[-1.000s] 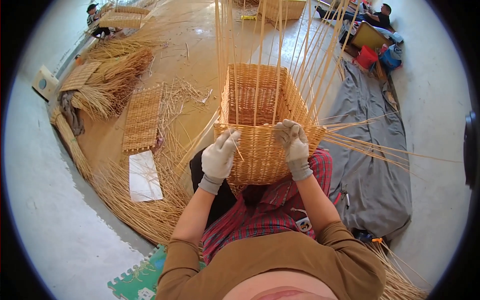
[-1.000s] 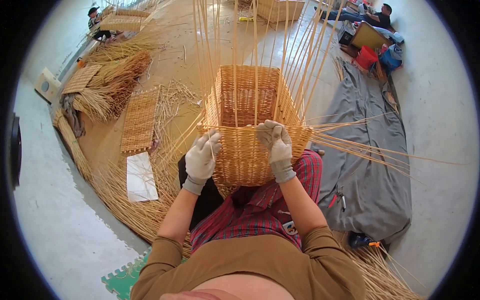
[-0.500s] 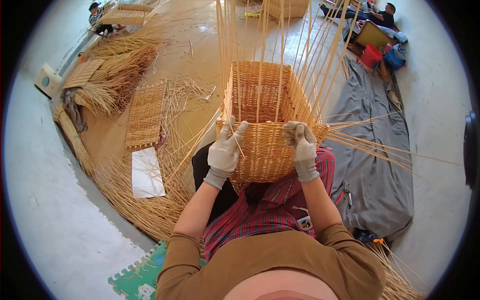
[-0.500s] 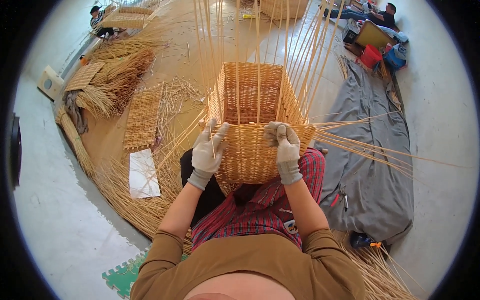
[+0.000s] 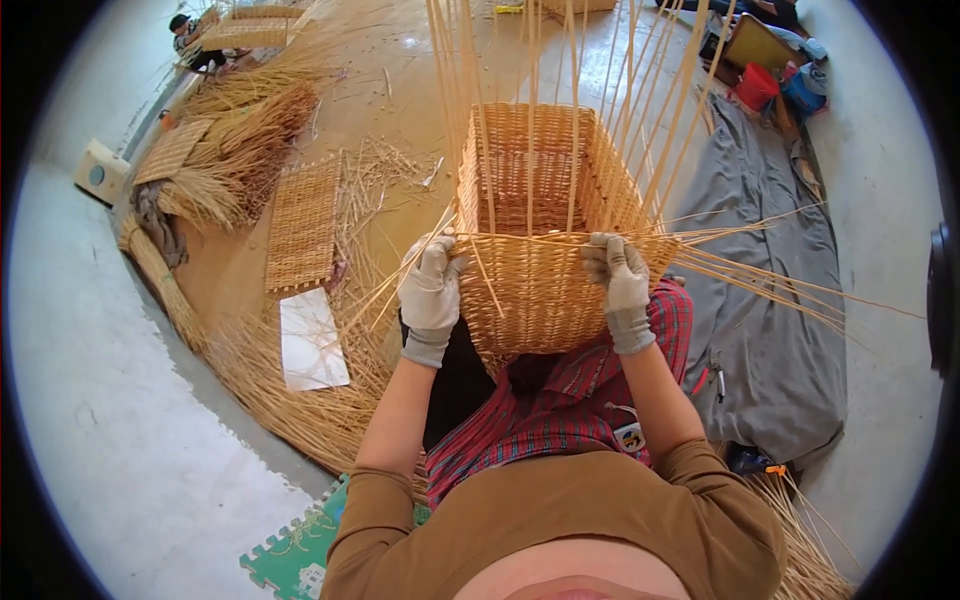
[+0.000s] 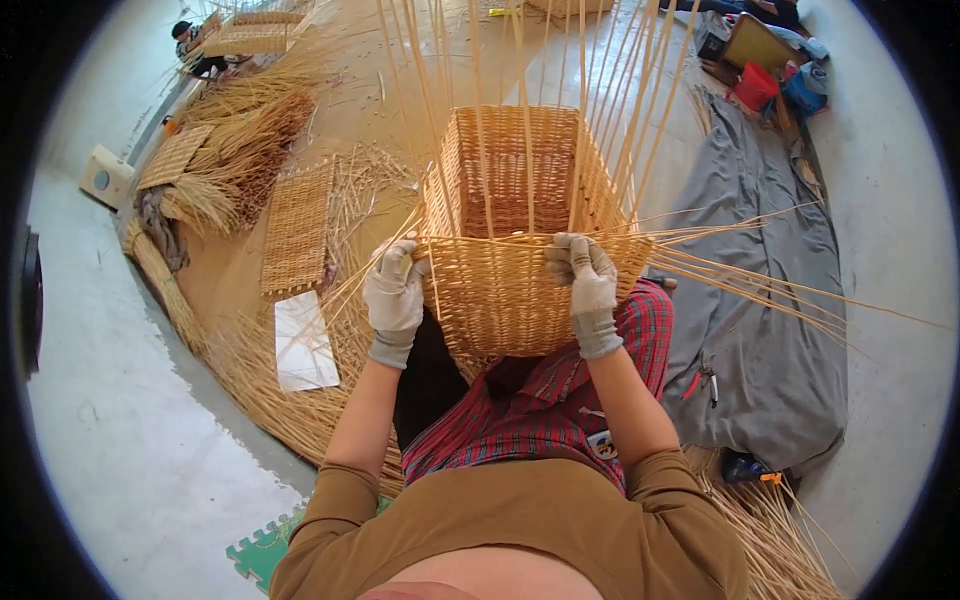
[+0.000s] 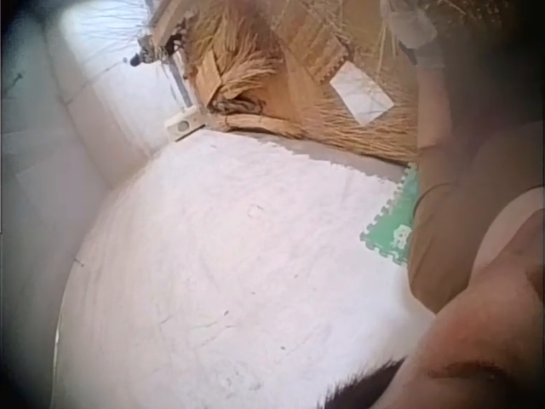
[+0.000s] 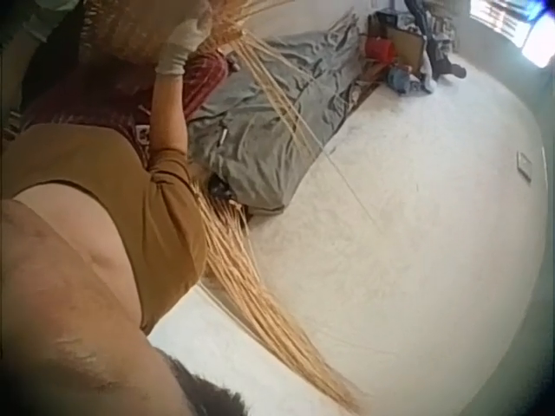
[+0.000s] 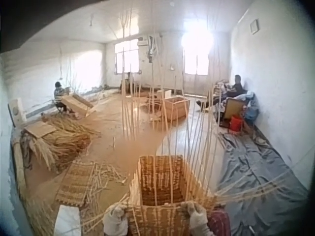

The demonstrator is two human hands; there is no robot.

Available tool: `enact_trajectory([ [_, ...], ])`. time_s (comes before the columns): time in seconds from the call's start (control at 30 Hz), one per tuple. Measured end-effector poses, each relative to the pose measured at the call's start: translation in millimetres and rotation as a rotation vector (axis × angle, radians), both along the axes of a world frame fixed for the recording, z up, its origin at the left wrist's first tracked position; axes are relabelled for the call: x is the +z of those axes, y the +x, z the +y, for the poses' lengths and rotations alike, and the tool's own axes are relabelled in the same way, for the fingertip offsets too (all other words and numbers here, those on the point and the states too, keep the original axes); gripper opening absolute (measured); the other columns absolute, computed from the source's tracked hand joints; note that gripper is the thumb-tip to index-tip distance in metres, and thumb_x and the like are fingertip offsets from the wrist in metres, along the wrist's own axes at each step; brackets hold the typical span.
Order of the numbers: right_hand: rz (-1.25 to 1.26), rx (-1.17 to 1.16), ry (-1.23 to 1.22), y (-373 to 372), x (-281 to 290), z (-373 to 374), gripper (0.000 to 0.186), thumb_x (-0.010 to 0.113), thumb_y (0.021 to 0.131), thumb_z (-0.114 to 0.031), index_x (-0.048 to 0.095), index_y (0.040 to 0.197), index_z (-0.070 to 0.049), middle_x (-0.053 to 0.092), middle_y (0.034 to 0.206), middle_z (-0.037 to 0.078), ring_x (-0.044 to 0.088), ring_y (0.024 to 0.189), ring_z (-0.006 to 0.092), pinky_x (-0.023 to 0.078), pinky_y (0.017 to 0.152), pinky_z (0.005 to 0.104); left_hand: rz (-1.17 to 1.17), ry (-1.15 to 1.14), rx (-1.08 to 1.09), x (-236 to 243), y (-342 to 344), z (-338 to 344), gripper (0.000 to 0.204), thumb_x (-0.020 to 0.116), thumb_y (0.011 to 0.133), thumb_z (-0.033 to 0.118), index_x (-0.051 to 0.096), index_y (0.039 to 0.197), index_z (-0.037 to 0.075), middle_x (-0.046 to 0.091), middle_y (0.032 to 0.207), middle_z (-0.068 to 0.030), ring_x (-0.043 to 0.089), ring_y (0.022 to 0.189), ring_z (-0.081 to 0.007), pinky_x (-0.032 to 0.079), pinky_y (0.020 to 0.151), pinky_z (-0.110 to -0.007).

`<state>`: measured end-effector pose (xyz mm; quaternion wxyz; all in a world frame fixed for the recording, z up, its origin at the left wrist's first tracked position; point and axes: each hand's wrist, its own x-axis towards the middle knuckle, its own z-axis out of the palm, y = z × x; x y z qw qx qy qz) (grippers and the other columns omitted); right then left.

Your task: Weaving a large wicker basket while sitting on the floor.

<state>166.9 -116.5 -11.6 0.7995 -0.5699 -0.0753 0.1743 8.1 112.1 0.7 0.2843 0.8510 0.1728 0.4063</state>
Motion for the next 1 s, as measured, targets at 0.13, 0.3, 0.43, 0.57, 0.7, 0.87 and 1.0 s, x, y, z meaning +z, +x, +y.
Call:
enact_trajectory([
  [0.13, -0.148, -0.056, -0.092, -7.1, 1.0, -6.3, 0.033, 0.059, 0.104, -0.033, 0.072, 0.102, -0.003, 0.063, 0.077, -0.002, 0.049, 0.062, 0.0063, 0.038, 0.057, 0.0213, 0.093, -0.087, -0.011, -35.6, -1.6, 10.6, 0.016, 0.067, 0.094, 0.011, 0.062, 0.107, 0.002, 0.067, 0.102, -0.0153, 0.066, 0.095, -0.0332, 0.053, 0.084, -0.041],
  [0.3, 0.023, -0.005, 0.041, -3.2, -4.9, -4.9, 0.021, 0.057, 0.106, -0.019, 0.07, 0.108, -0.003, 0.063, 0.077, -0.002, 0.05, 0.06, 0.0057, 0.044, 0.055, 0.0245, 0.039, 0.153, -0.233, -17.2, -3.7, -28.5, 0.049, 0.07, 0.084, 0.005, 0.061, 0.132, 0.012, 0.064, 0.125, -0.0224, 0.067, 0.099, -0.0327, 0.053, 0.088, -0.044],
  [0.43, -0.089, -0.004, 0.037, -1.1, -1.8, -5.7, 0.022, 0.055, 0.106, -0.019, 0.069, 0.11, -0.003, 0.068, 0.08, 0.001, 0.053, 0.061, 0.0061, 0.045, 0.054, 0.0251, 0.246, 0.241, -0.107, -21.9, 3.0, -27.9, 0.066, 0.076, 0.087, 0.018, 0.052, 0.148, 0.022, 0.049, 0.145, -0.0255, 0.054, 0.126, -0.0429, 0.048, 0.104, -0.047],
  [0.57, -0.737, -0.121, -0.081, 14.4, 71.9, 46.1, 0.021, 0.06, 0.102, -0.013, 0.068, 0.119, -0.003, 0.073, 0.096, 0.006, 0.066, 0.078, 0.0163, 0.054, 0.061, 0.0317, 0.272, 0.421, -0.061, -30.1, 12.4, -31.0, 0.066, 0.074, 0.087, 0.018, 0.052, 0.149, 0.028, 0.053, 0.138, -0.0244, 0.058, 0.121, -0.0406, 0.049, 0.101, -0.048],
  [0.7, -1.387, -0.28, -0.481, 25.5, 117.9, 114.9, 0.056, 0.069, 0.091, -0.005, 0.055, 0.144, -0.018, 0.073, 0.115, 0.018, 0.073, 0.099, 0.0294, 0.06, 0.076, 0.038, 0.347, 0.473, 0.019, -18.6, 18.4, -48.8, 0.07, 0.063, 0.089, 0.012, 0.045, 0.154, 0.029, 0.051, 0.14, -0.024, 0.06, 0.114, -0.039, 0.05, 0.092, -0.047],
  [0.87, -0.879, 0.05, -0.45, 25.5, 67.0, 95.7, 0.089, 0.066, 0.093, -0.005, 0.017, 0.162, -0.032, 0.073, 0.112, 0.013, 0.074, 0.092, 0.0236, 0.057, 0.073, 0.0335, 0.655, 0.482, 0.042, -8.8, 17.5, -62.9, 0.081, 0.058, 0.086, 0.01, 0.031, 0.16, 0.028, 0.045, 0.145, -0.0269, 0.054, 0.125, -0.0434, 0.048, 0.097, -0.047],
  [1.0, -0.603, 0.225, -0.331, 5.2, 46.8, 82.3, 0.062, 0.057, 0.095, 0.006, 0.044, 0.152, -0.015, 0.072, 0.098, 0.007, 0.064, 0.075, 0.0122, 0.053, 0.068, 0.0265, 0.553, 0.555, 0.053, -9.8, 15.5, -49.3, 0.091, 0.064, 0.081, 0.015, 0.024, 0.163, 0.022, 0.049, 0.142, -0.0291, 0.053, 0.125, -0.0458, 0.046, 0.1, -0.051],
])
